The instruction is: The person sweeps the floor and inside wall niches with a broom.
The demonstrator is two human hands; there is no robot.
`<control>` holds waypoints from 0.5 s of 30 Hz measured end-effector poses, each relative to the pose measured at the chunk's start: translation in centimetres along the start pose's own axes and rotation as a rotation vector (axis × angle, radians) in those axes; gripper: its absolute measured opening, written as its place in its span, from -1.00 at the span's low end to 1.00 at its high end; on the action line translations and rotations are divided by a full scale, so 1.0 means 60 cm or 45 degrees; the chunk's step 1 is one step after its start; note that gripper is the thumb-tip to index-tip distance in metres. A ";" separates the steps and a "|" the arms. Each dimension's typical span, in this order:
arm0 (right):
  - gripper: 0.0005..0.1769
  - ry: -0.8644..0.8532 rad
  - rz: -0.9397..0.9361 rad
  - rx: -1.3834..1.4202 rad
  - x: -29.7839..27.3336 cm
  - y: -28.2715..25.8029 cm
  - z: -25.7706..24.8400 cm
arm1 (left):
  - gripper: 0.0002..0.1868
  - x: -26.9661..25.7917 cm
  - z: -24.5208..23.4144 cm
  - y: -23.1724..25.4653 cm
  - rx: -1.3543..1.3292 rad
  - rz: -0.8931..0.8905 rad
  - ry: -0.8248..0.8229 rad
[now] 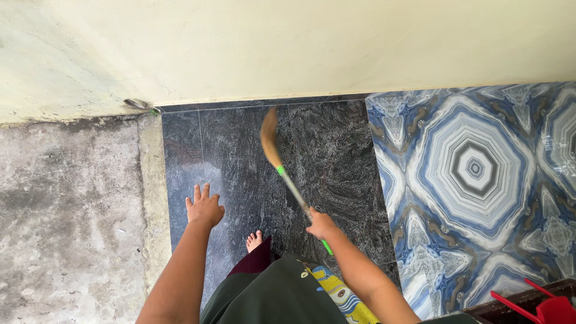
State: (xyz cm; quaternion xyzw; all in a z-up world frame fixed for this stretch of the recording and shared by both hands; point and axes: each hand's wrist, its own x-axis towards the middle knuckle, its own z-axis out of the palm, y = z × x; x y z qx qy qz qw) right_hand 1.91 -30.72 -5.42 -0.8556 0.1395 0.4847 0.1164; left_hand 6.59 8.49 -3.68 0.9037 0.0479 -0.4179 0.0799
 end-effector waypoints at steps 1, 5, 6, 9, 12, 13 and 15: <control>0.09 -0.064 -0.155 -0.156 -0.001 -0.041 0.019 | -0.49 0.001 0.002 -0.005 -0.005 -0.005 0.000; -0.18 -0.155 -0.566 -0.539 -0.032 -0.166 0.061 | -0.46 0.009 0.010 -0.018 -0.022 -0.013 0.002; -0.24 -0.113 -0.652 -0.644 -0.039 -0.182 0.058 | -0.45 0.012 0.012 -0.018 -0.021 -0.011 0.002; -0.33 0.013 -0.855 -0.863 -0.049 -0.198 0.037 | -0.48 0.020 0.011 -0.010 0.047 0.001 0.000; -0.31 0.135 -0.889 -0.882 -0.058 -0.154 0.006 | -0.45 0.031 0.003 0.005 0.058 0.036 -0.001; -0.28 0.186 -0.859 -0.875 -0.060 -0.128 -0.005 | -0.47 0.036 0.000 0.014 0.077 0.050 0.003; -0.30 0.195 -0.695 -0.808 -0.070 -0.069 -0.014 | -0.50 0.042 -0.003 0.029 0.122 0.085 0.008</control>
